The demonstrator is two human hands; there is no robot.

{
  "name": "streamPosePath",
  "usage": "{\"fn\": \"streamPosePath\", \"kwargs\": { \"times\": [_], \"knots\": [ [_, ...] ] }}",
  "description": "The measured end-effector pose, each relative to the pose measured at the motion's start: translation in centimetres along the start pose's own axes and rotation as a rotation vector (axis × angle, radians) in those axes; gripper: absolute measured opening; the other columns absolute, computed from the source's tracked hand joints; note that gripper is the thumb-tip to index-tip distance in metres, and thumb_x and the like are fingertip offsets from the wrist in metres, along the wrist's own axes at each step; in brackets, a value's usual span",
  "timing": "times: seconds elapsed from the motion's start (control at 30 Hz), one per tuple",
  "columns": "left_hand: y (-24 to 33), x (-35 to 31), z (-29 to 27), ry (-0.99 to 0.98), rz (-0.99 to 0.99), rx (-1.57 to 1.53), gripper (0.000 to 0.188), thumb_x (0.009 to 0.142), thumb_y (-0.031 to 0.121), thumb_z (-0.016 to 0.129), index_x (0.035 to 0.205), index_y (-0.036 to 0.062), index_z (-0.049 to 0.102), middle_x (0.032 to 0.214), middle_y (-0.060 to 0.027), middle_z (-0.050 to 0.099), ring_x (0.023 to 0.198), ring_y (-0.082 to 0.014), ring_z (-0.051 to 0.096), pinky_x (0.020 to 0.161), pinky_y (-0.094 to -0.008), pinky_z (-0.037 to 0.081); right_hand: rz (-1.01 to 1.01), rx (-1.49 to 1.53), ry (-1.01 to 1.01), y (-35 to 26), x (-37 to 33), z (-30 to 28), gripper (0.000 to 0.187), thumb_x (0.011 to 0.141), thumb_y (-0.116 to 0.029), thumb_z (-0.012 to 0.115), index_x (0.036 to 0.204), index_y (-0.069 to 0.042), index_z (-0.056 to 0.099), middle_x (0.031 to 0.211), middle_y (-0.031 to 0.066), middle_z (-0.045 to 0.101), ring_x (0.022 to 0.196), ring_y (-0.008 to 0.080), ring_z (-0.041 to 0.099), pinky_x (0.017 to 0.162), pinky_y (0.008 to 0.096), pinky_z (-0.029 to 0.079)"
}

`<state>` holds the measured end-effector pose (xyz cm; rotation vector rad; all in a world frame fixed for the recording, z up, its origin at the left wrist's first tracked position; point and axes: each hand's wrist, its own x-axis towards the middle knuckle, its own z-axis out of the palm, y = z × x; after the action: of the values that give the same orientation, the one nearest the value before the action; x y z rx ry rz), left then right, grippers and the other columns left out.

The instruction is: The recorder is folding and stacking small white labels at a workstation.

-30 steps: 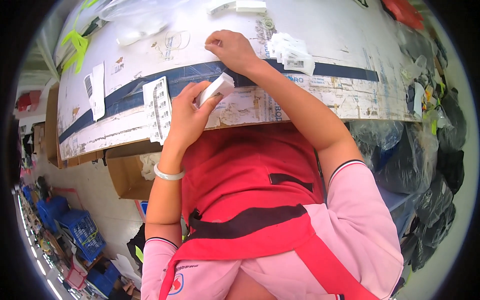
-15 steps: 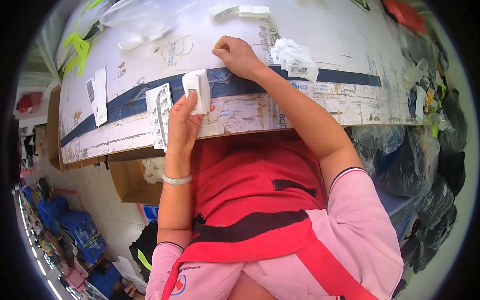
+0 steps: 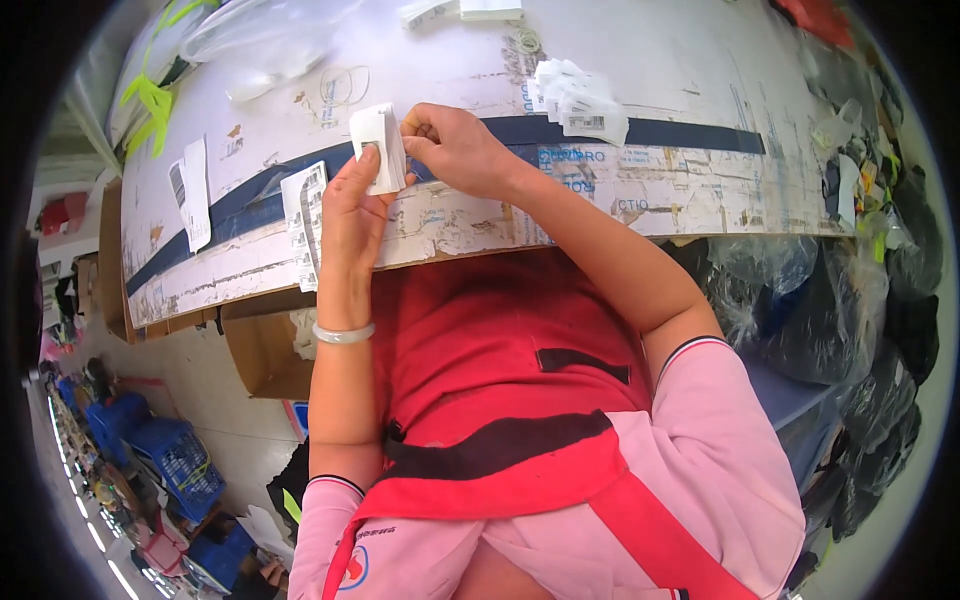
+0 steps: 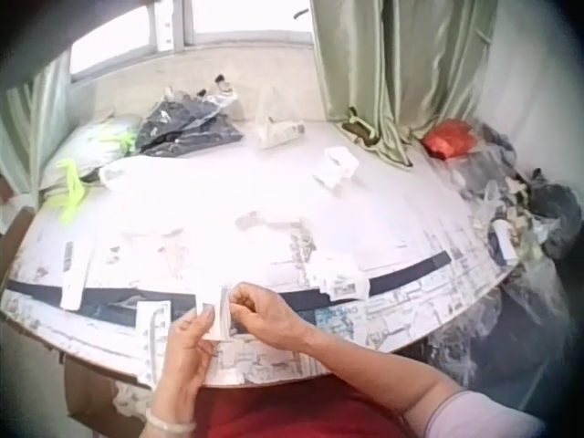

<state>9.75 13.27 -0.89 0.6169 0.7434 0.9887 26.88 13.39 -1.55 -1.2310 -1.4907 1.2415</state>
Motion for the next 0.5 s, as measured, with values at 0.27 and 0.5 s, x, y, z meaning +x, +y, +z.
{"fn": "streamPosePath", "kwargs": {
  "times": [0.27,0.5],
  "knots": [
    [-0.7,-0.9,-0.3,-0.061,-0.086,-0.072,0.033,0.095,0.024,0.058,0.112,-0.0048,0.056,0.097,-0.0133,0.066,0.085,-0.0207,0.066,0.079,-0.0333,0.056,0.217,0.274,0.091,0.3,-2.8,-2.4,0.018,0.094,-0.021,0.057,0.095,-0.003,0.058,0.074,-0.004,0.052,0.068,0.0065,0.046,0.063,0.0214,0.04],
    [-1.0,-0.9,-1.2,-0.034,-0.091,-0.109,0.044,0.095,0.022,0.058,0.128,-0.005,0.047,0.112,-0.0212,0.061,0.093,-0.0264,0.066,0.079,-0.0347,0.058,0.023,-0.199,0.22,1.2,-3.4,-1.3,0.017,0.089,-0.02,0.062,0.09,-0.004,0.061,0.073,0.0022,0.055,0.069,0.0134,0.053,0.066,0.0288,0.045]
  ]
}}
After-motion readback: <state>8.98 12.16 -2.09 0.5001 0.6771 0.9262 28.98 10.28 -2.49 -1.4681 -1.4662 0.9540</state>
